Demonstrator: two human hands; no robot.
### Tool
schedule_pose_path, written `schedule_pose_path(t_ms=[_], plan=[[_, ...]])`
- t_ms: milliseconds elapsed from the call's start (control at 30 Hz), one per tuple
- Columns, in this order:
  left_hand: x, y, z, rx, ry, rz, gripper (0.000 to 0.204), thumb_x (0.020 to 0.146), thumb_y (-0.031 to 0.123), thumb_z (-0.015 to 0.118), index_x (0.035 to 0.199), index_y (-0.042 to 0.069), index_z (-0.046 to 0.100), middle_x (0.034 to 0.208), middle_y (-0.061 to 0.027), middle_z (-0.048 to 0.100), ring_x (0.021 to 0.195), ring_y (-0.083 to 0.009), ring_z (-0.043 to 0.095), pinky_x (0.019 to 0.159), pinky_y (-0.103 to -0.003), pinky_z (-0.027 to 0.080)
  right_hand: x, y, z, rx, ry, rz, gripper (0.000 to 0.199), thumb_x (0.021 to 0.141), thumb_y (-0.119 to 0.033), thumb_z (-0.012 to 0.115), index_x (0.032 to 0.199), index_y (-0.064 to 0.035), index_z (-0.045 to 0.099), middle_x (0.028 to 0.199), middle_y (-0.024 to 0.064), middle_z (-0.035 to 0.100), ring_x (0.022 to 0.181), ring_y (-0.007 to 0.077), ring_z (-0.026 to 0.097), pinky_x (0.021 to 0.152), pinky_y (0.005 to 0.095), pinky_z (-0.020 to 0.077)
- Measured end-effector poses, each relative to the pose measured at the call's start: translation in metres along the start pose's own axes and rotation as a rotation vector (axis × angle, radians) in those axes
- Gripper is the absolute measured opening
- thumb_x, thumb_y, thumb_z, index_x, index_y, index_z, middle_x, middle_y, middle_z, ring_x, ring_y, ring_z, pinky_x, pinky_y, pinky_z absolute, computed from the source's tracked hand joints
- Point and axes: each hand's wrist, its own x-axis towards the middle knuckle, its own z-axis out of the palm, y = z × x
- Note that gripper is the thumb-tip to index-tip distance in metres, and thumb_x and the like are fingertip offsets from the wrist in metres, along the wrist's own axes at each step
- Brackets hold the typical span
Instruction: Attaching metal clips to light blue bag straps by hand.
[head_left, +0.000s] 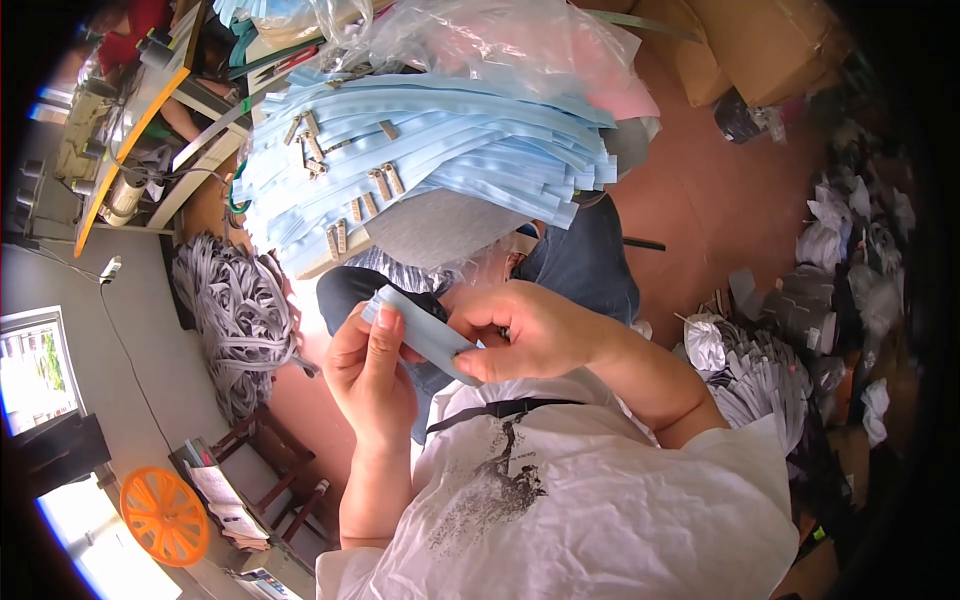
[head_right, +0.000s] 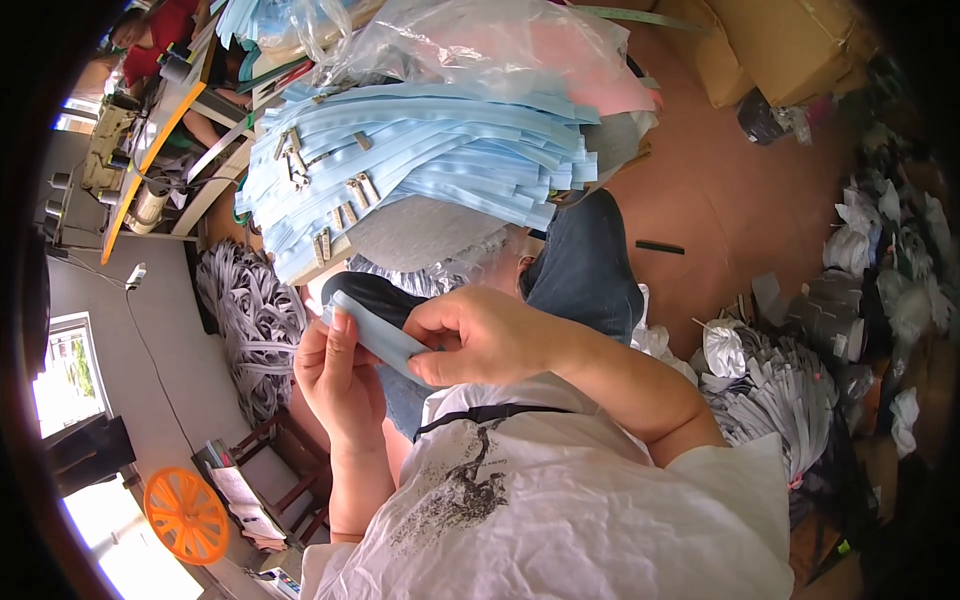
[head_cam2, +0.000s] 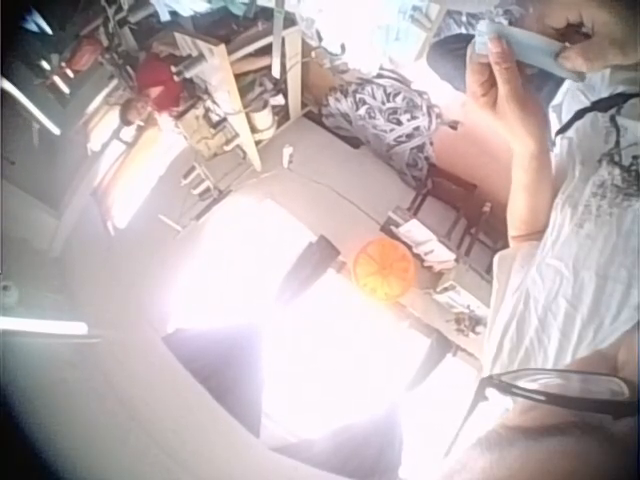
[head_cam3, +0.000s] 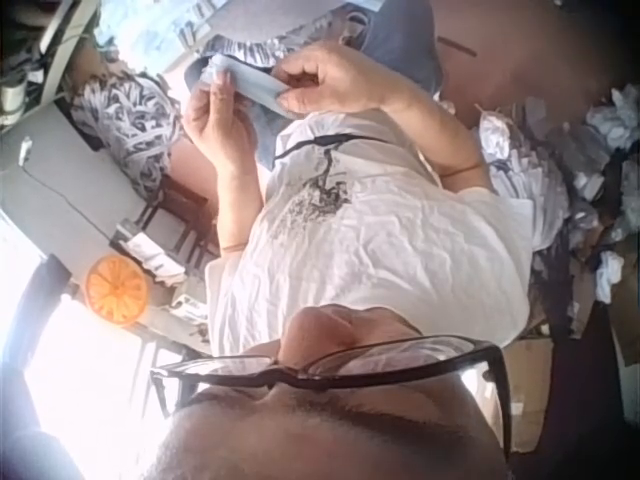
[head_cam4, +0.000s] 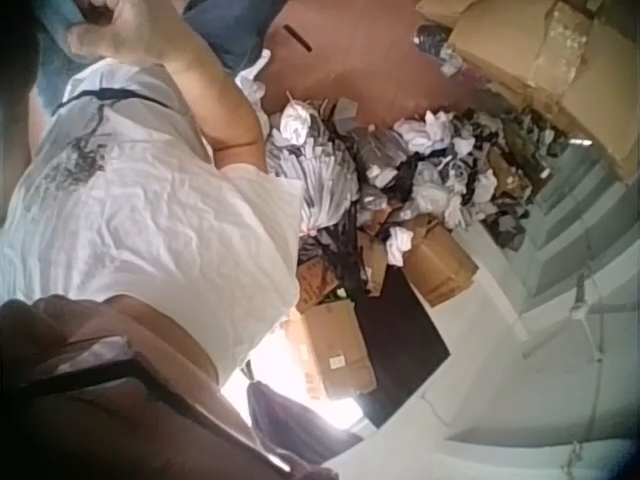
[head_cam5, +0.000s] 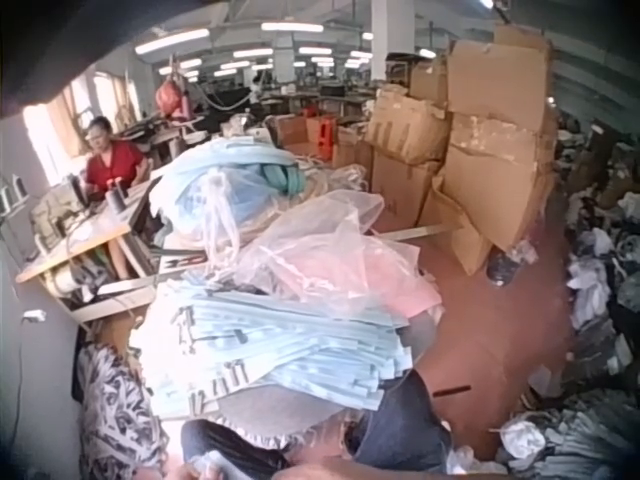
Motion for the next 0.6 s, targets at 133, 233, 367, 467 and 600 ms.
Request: schedule_pose_path(t_ms=[133, 233, 367, 467, 600], plan=[[0.007, 0.0, -0.005, -0.062, 0.088, 0.046, 0.018, 0.101, 0.018, 0.059, 0.094, 0.003, 0.067, 0.077, -0.0004, 0.066, 0.055, -0.0033, 0.05, 0.05, -0.018, 0.037, -0.005, -0.002, -0.001, -0.033, 0.006, 0.042, 0.025, 0.089, -0.025, 0.072, 0.095, -0.002, 0.068, 0.076, -0.0037, 0.055, 0.062, 0.0047, 0.045, 0.054, 0.0233, 0.0356], [0.018, 0.016, -0.013, -0.139, 0.173, 0.093, 0.019, 0.103, 0.018, 0.056, 0.095, 0.003, 0.064, 0.075, -0.0013, 0.064, 0.055, -0.0061, 0.054, 0.051, -0.019, 0.041, -0.004, 0.002, 0.0, -0.002, -0.034, 0.071, 0.025, 0.09, -0.025, 0.073, 0.097, -0.0023, 0.068, 0.072, -0.004, 0.055, 0.06, 0.0044, 0.045, 0.052, 0.0238, 0.0351], [0.029, 0.019, -0.037, -0.175, 0.168, 0.152, 0.017, 0.102, 0.019, 0.057, 0.1, 0.004, 0.065, 0.078, -0.0011, 0.066, 0.057, -0.0055, 0.055, 0.051, -0.018, 0.041, -0.016, 0.01, -0.01, -0.069, -0.14, 0.023, 0.025, 0.09, -0.025, 0.074, 0.099, -0.0027, 0.069, 0.068, -0.0039, 0.056, 0.057, 0.005, 0.044, 0.051, 0.0247, 0.035], [0.034, 0.021, -0.05, -0.219, 0.344, 0.139, 0.017, 0.102, 0.018, 0.056, 0.104, 0.004, 0.065, 0.089, -0.007, 0.071, 0.059, -0.0071, 0.054, 0.051, -0.02, 0.04, -0.03, 0.028, -0.017, -0.141, -0.215, 0.07, 0.023, 0.09, -0.024, 0.074, 0.093, -0.0025, 0.066, 0.063, -0.0012, 0.055, 0.055, 0.007, 0.044, 0.051, 0.0277, 0.0351], [0.027, 0.014, -0.067, -0.309, 0.343, 0.113, 0.026, 0.104, 0.024, 0.049, 0.104, 0.003, 0.064, 0.086, -0.011, 0.069, 0.056, -0.0103, 0.048, 0.053, -0.024, 0.039, -0.049, 0.031, -0.031, -0.168, -0.157, 0.068, 0.022, 0.09, -0.022, 0.074, 0.089, -0.0024, 0.065, 0.063, -0.0005, 0.056, 0.054, 0.0072, 0.044, 0.05, 0.0283, 0.0344]])
